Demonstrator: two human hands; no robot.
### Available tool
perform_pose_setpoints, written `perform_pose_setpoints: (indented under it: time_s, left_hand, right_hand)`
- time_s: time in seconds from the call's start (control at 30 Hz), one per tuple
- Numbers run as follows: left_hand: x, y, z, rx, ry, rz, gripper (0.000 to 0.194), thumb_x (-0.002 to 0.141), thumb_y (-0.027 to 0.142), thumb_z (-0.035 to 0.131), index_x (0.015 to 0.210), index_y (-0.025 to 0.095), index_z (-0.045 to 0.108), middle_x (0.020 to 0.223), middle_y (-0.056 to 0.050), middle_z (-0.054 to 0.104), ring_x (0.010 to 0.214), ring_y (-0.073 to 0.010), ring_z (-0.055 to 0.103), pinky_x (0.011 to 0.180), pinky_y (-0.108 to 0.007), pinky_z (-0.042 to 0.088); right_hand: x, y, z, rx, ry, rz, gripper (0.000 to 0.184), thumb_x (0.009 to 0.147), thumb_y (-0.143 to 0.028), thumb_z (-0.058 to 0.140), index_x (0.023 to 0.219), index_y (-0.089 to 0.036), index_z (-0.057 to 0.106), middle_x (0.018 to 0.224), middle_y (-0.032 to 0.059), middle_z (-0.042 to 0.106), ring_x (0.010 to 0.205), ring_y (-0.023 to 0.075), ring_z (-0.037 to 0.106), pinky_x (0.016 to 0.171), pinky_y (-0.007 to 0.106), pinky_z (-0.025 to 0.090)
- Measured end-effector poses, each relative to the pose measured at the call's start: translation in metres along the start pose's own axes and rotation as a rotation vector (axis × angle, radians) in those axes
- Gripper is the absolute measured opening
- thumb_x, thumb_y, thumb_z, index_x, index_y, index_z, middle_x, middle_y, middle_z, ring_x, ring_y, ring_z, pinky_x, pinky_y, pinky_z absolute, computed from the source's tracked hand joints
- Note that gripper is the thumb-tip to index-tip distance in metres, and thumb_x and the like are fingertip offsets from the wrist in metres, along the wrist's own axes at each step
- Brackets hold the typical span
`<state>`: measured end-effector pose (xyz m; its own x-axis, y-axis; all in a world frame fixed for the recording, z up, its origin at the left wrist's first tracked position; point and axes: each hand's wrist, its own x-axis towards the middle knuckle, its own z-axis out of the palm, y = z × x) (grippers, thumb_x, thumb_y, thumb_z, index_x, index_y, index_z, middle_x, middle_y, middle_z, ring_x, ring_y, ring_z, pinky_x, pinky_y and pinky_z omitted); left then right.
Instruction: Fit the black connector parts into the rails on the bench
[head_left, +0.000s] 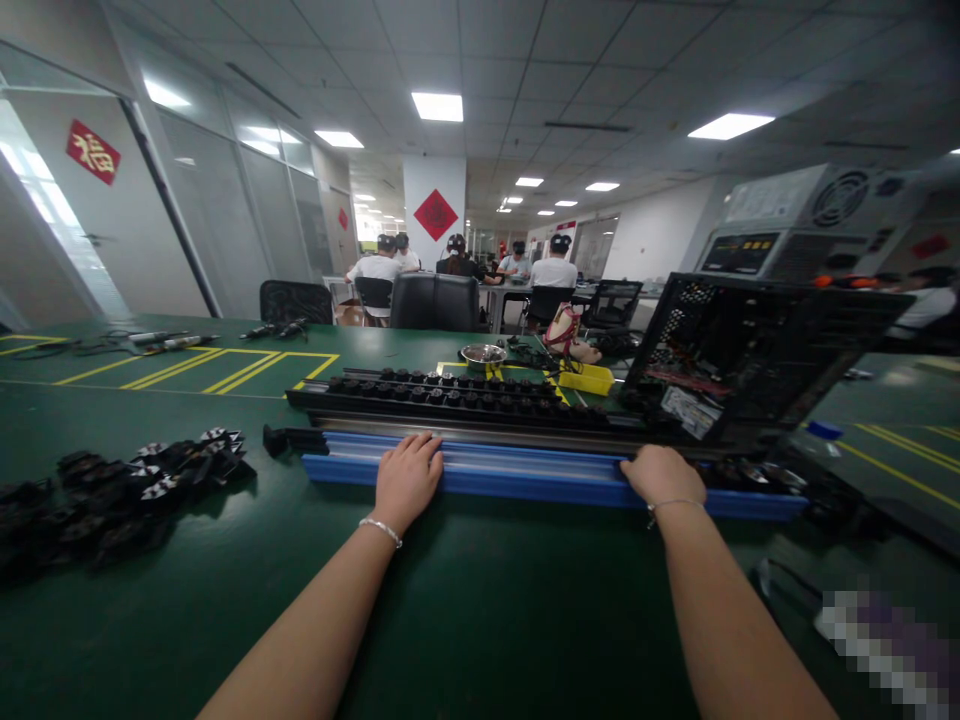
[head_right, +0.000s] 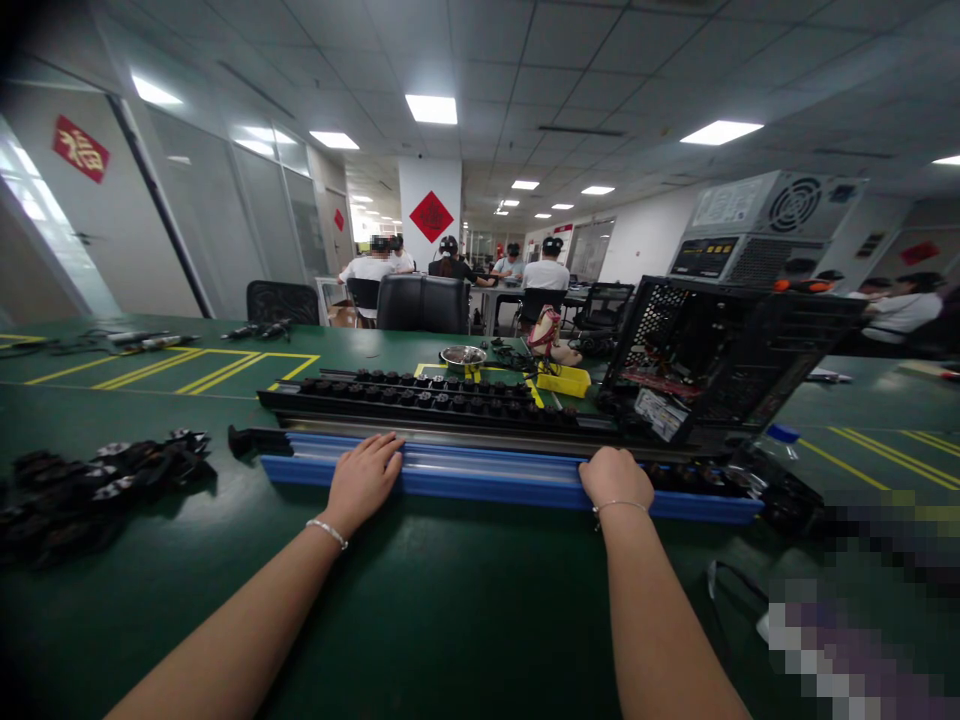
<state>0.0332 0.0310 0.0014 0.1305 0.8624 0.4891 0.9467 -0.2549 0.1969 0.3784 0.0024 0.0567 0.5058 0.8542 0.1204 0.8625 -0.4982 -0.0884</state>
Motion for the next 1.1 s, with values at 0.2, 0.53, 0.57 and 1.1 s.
perform_pose_setpoints:
  time_s: [0.2,0.53,0.57,1.1]
  left_hand:
    - [-0.001,0.003,-0.003,0.021,0.008,0.001,0.038,0.088,0.035,0.032,0.115,0.029,0.058,0.126,0.001,0.056,0.118,-0.0201,0.046,0.092,-0.038,0.040]
    - [-0.001,0.002,-0.003,0.015,0.009,0.005,0.038,0.088,0.037,0.032,0.115,0.029,0.058,0.126,0.001,0.056,0.118,-0.0209,0.046,0.090,-0.040,0.040]
    - [-0.001,0.002,-0.002,0.016,0.013,0.007,0.038,0.088,0.036,0.032,0.115,0.028,0.058,0.126,0.001,0.056,0.118,-0.0209,0.046,0.090,-0.040,0.040]
    - [-0.001,0.001,-0.002,0.012,0.015,0.005,0.038,0.088,0.036,0.032,0.114,0.028,0.058,0.126,0.001,0.057,0.117,-0.0213,0.047,0.090,-0.041,0.040]
  right_hand:
    - [0.000,-0.003,-0.002,0.004,-0.020,0.010,0.034,0.075,-0.038,0.050,0.089,-0.014,0.068,0.101,0.0171,0.064,0.092,0.0302,0.062,0.074,0.037,0.047]
    - [0.000,-0.005,-0.001,0.039,-0.023,-0.013,0.033,0.074,-0.040,0.051,0.089,-0.015,0.067,0.100,0.0168,0.064,0.093,0.0300,0.061,0.074,0.037,0.046]
    - [0.000,-0.005,-0.001,0.042,-0.023,-0.017,0.034,0.074,-0.041,0.051,0.090,-0.015,0.067,0.100,0.0168,0.064,0.094,0.0299,0.061,0.075,0.037,0.046]
    - [-0.004,-0.014,-0.003,0.077,-0.046,-0.069,0.033,0.072,-0.043,0.054,0.091,-0.019,0.067,0.098,0.0112,0.067,0.092,0.0280,0.061,0.072,0.034,0.044]
